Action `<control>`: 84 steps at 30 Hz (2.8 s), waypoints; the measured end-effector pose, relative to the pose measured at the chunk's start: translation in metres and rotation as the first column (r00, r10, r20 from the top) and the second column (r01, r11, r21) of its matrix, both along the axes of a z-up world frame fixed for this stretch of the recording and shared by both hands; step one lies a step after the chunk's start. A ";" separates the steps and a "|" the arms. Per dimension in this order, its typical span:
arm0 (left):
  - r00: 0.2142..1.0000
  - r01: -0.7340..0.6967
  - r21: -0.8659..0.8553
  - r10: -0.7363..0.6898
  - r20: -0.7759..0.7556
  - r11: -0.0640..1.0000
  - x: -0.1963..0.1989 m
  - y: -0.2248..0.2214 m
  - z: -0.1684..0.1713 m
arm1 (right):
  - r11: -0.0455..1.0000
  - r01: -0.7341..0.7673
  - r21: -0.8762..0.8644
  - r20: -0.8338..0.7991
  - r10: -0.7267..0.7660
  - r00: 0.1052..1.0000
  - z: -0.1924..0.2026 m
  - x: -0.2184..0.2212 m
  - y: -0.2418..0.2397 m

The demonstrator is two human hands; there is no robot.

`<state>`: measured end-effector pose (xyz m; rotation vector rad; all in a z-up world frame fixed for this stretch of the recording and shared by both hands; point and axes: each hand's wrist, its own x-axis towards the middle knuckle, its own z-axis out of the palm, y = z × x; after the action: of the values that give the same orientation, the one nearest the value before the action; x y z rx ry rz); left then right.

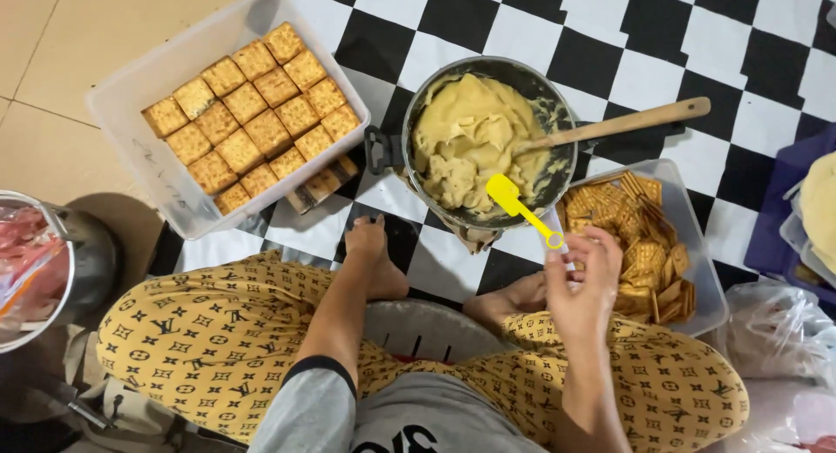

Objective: Assembling cracker sandwiches by spreading a yellow filling onto crackers and topping them with another cracker.

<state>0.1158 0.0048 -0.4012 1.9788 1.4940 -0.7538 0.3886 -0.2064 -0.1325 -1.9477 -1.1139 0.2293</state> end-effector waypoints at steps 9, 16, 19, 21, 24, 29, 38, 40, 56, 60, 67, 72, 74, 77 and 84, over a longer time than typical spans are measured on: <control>1.000 -0.010 0.030 0.011 -0.011 0.999 -0.005 0.000 -0.012 | 1.000 0.017 0.005 -0.067 -0.016 0.998 0.031 -0.021 0.011; 0.980 -0.044 0.249 -0.006 0.199 0.968 -0.001 -0.004 -0.014 | 0.999 0.029 0.040 -0.081 -0.025 0.996 0.025 -0.014 0.007; 0.982 0.073 0.157 -0.099 0.162 0.985 0.012 -0.013 0.017 | 0.999 0.030 0.018 -0.076 -0.028 0.997 0.024 -0.014 0.008; 0.995 0.104 0.035 -0.104 0.001 0.994 0.025 -0.022 0.073 | 0.999 0.029 -0.015 -0.068 -0.030 0.997 0.029 -0.019 0.011; 0.916 0.399 0.036 -0.397 -0.055 0.916 0.027 -0.032 0.029 | 0.997 0.033 -0.074 -0.081 -0.039 0.996 0.035 -0.023 0.016; 0.863 0.490 0.002 -0.485 -0.142 0.872 0.034 -0.037 0.028 | 0.997 0.009 -0.078 -0.067 -0.014 0.998 0.029 -0.021 0.015; 0.940 0.340 -0.069 -0.342 -0.022 0.938 0.025 -0.037 -0.001 | 0.997 0.000 -0.076 -0.071 -0.005 0.997 0.023 -0.018 0.011; 0.969 0.245 -0.060 -0.241 0.056 0.968 0.024 -0.023 0.011 | 0.999 -0.008 -0.050 -0.063 0.005 0.998 0.021 -0.015 0.012; 0.900 -0.204 -0.100 0.226 0.373 0.974 0.077 -0.113 -0.037 | 0.999 -0.005 -0.051 -0.098 0.000 0.995 0.012 -0.014 0.008; 0.732 -0.522 -0.258 0.582 0.354 0.813 0.076 -0.115 -0.025 | 0.995 -0.024 -0.092 -0.116 0.013 0.993 0.011 -0.014 0.009; 0.544 -0.716 -0.314 0.780 0.308 0.624 0.072 -0.115 -0.058 | 0.988 -0.028 -0.151 -0.082 0.015 0.996 0.005 -0.019 0.010; 0.460 -0.739 -0.374 0.826 0.326 0.560 0.077 -0.102 -0.017 | 0.981 -0.038 -0.191 -0.071 0.025 0.997 0.003 -0.021 0.015; 0.468 -0.725 -0.389 0.821 0.326 0.568 0.080 -0.099 0.022 | 0.979 -0.037 -0.199 -0.068 0.024 0.997 0.002 -0.021 0.016; 0.542 -0.666 -0.395 0.774 0.328 0.633 0.078 -0.105 0.002 | 0.977 -0.041 -0.207 -0.067 0.027 0.997 0.003 -0.022 0.016; 0.675 -0.513 -0.432 0.660 0.331 0.742 0.076 -0.103 -0.044 | 0.977 -0.045 -0.207 -0.069 0.031 0.997 -0.005 -0.018 0.016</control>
<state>0.1921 -0.0985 -0.4448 1.1865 1.4754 -0.1723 0.3703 -0.1903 -0.1372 -2.0871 -1.1223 0.4431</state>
